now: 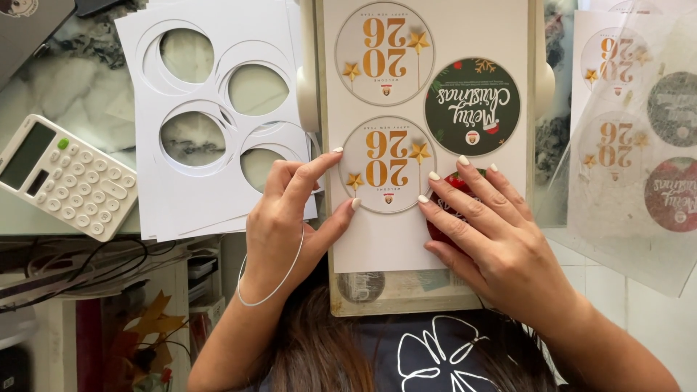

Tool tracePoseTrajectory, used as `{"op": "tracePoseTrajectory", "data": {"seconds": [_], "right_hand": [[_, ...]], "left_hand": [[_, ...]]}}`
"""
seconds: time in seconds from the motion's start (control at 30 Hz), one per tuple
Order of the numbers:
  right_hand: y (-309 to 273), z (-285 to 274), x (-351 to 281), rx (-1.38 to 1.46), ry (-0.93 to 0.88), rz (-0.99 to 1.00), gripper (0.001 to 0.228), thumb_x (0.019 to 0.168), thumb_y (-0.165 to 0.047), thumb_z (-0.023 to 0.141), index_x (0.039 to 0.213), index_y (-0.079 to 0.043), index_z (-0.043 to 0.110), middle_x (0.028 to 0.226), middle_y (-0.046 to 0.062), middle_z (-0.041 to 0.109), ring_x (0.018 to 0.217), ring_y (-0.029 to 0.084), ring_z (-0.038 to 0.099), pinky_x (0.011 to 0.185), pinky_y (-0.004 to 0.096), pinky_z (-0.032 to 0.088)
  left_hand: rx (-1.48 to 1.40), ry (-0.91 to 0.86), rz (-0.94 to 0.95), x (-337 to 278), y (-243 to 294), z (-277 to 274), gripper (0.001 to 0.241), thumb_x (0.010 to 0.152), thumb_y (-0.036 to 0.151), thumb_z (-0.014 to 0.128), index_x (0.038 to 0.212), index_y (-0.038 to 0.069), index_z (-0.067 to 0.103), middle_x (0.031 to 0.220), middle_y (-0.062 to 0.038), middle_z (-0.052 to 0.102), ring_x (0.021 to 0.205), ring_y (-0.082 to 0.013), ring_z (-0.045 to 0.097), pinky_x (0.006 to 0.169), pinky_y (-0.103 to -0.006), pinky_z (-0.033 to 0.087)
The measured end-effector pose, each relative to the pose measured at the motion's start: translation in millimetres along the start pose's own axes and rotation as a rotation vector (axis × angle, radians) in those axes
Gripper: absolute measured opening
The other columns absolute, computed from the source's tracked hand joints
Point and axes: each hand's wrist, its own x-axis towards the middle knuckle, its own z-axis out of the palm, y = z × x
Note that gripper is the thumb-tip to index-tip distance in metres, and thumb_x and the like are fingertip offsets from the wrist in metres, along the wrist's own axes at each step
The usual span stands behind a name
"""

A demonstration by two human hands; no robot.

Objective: The person places printed sheets with circular designs into a manual die-cutting machine and cranks the handle to cut them out. They then remove the cut circular stickers from the sheets and peel off the surrounding paper.

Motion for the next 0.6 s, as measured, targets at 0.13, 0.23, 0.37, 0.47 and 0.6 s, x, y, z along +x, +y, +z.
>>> {"op": "tracePoseTrajectory", "data": {"seconds": [0.13,0.23,0.37,0.47,0.6], "right_hand": [[0.4,0.2,-0.7,-0.009,-0.012,-0.001,0.042,0.105,-0.026,0.072,0.142,-0.007,0.068,0.16,0.015,0.06,0.154,0.042,0.051,0.132,0.057,0.036],[0.5,0.1,-0.5,-0.012,-0.013,-0.004,0.042,0.106,-0.027,0.072,0.143,-0.008,0.068,0.159,0.015,0.06,0.154,0.042,0.051,0.132,0.057,0.036],[-0.5,-0.3,0.6,-0.008,-0.01,0.001,0.042,0.105,-0.026,0.073,0.143,-0.008,0.068,0.16,0.014,0.06,0.154,0.041,0.051,0.132,0.056,0.036],[-1.1,-0.6,1.2,-0.004,-0.006,0.002,0.041,0.105,-0.025,0.073,0.141,-0.007,0.069,0.159,0.015,0.06,0.154,0.042,0.052,0.132,0.056,0.036],[-0.6,-0.4,1.0,-0.005,-0.006,0.001,0.041,0.105,-0.025,0.073,0.142,-0.007,0.069,0.159,0.015,0.06,0.154,0.042,0.051,0.133,0.056,0.035]], "left_hand": [[0.002,-0.003,-0.009,-0.6,-1.3,1.2,0.055,0.096,0.04,0.084,0.146,0.029,0.064,0.113,0.002,0.057,0.09,-0.011,0.07,0.053,-0.0341,0.057],[-0.003,-0.011,-0.011,-0.3,0.0,0.1,0.055,0.096,0.041,0.082,0.146,0.029,0.063,0.113,0.002,0.056,0.092,-0.0098,0.07,0.051,-0.0323,0.056],[-0.008,-0.01,-0.009,-0.5,-1.2,0.5,0.055,0.096,0.04,0.083,0.146,0.029,0.063,0.112,0.002,0.057,0.092,-0.0113,0.07,0.052,-0.0334,0.057],[-0.008,-0.003,-0.01,-0.9,-1.6,0.8,0.056,0.096,0.04,0.083,0.147,0.029,0.064,0.11,0.003,0.055,0.074,-0.0114,0.058,0.054,-0.0326,0.056],[-0.011,-0.001,-0.017,-1.0,-2.2,1.8,0.056,0.096,0.04,0.083,0.147,0.029,0.064,0.109,0.003,0.055,0.079,-0.0113,0.06,0.055,-0.0338,0.056]]}}
